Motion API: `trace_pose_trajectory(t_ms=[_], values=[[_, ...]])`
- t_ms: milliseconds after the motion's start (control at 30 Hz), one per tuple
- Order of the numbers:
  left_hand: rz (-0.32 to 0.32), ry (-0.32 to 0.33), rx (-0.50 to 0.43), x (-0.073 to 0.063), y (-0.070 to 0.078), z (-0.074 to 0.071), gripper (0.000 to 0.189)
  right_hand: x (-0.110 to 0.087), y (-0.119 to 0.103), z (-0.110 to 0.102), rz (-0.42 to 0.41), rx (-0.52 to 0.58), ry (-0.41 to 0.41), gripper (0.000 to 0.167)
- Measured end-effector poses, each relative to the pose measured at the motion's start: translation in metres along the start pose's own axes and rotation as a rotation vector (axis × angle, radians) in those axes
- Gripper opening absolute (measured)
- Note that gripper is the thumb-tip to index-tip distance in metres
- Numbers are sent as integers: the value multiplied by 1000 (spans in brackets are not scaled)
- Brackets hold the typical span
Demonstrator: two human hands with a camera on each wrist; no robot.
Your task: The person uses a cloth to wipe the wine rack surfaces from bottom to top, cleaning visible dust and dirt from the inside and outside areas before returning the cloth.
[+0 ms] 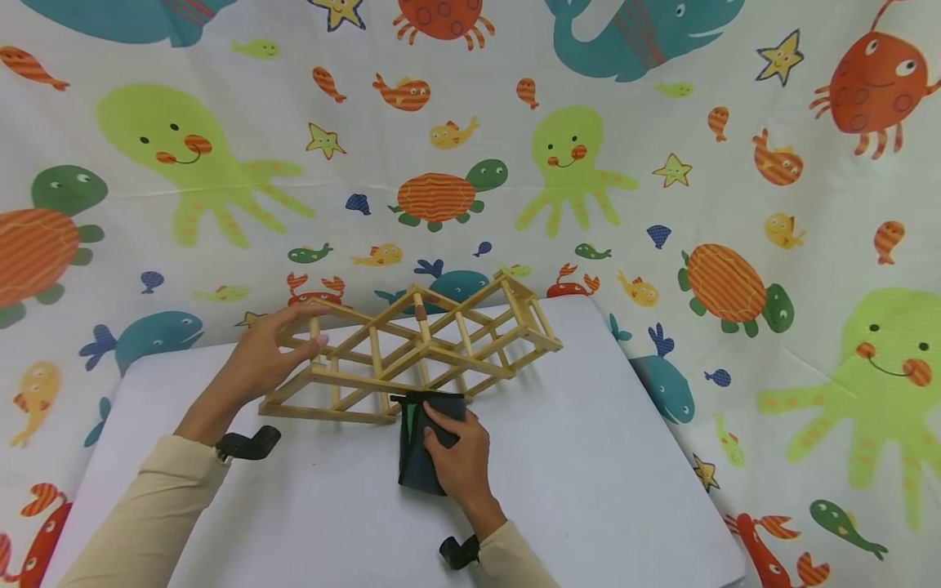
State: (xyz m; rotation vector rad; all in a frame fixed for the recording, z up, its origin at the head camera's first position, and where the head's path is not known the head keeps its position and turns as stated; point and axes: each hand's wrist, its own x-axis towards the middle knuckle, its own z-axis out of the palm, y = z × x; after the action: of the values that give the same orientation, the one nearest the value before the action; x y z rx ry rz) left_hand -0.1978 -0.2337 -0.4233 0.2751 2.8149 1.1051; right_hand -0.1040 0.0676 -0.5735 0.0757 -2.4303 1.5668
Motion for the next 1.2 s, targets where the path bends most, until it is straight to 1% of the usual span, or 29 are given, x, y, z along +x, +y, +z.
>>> trace_pose_trajectory(t_ms=[33, 100, 167, 267, 333, 400, 500, 567, 600, 667, 800, 867, 900, 933, 1067, 1100, 1133, 1200], values=[[0, -1, -1, 0, 0, 1, 63, 0, 0, 3, 9, 3, 11, 42], [-1, -1, 1, 0, 1, 2, 62, 0, 2, 11, 29, -7, 8, 42], [-1, 2, 6, 0, 2, 4, 62, 0, 4, 18, 59, -38, -29, 41], [16, 4, 18, 0, 5, 6, 62, -3, 5, 24, 95, -77, -106, 40], [32, 1, 28, 0, 7, 8, 63, -4, 6, 25, 104, -85, -118, 40], [50, -4, 35, 0, 9, 8, 64, -5, 5, 24, 97, -64, -91, 40], [67, -2, 39, 0, 11, 6, 65, -4, 4, 22, 72, -12, -20, 40], [73, 4, 38, -1, 11, 4, 65, -2, 3, 23, 70, 16, 0, 41], [72, 6, 36, -1, 11, 4, 65, 0, 3, 24, 73, 22, -6, 41], [77, 9, 33, -2, 10, 3, 65, 2, 4, 27, 92, 14, -60, 40], [80, -7, 14, -3, 7, 4, 65, 5, 11, 34, 110, -51, -241, 39], [89, -17, 14, -3, 6, 5, 65, 6, 14, 34, 110, -61, -289, 39], [91, -22, 15, -3, 6, 5, 65, 5, 15, 33, 105, -64, -294, 39], [95, -23, 17, -3, 6, 5, 65, 5, 15, 31, 110, -50, -282, 39], [106, -17, 7, -4, 8, 1, 64, 6, 14, 28, 79, 14, -146, 39], [106, -13, 5, -4, 8, 0, 64, 6, 14, 29, 77, 28, -126, 38], [108, -7, 4, -4, 8, -1, 64, 7, 14, 30, 82, 31, -127, 38], [106, 0, 9, -4, 8, 0, 65, 8, 15, 33, 93, 4, -172, 37]])
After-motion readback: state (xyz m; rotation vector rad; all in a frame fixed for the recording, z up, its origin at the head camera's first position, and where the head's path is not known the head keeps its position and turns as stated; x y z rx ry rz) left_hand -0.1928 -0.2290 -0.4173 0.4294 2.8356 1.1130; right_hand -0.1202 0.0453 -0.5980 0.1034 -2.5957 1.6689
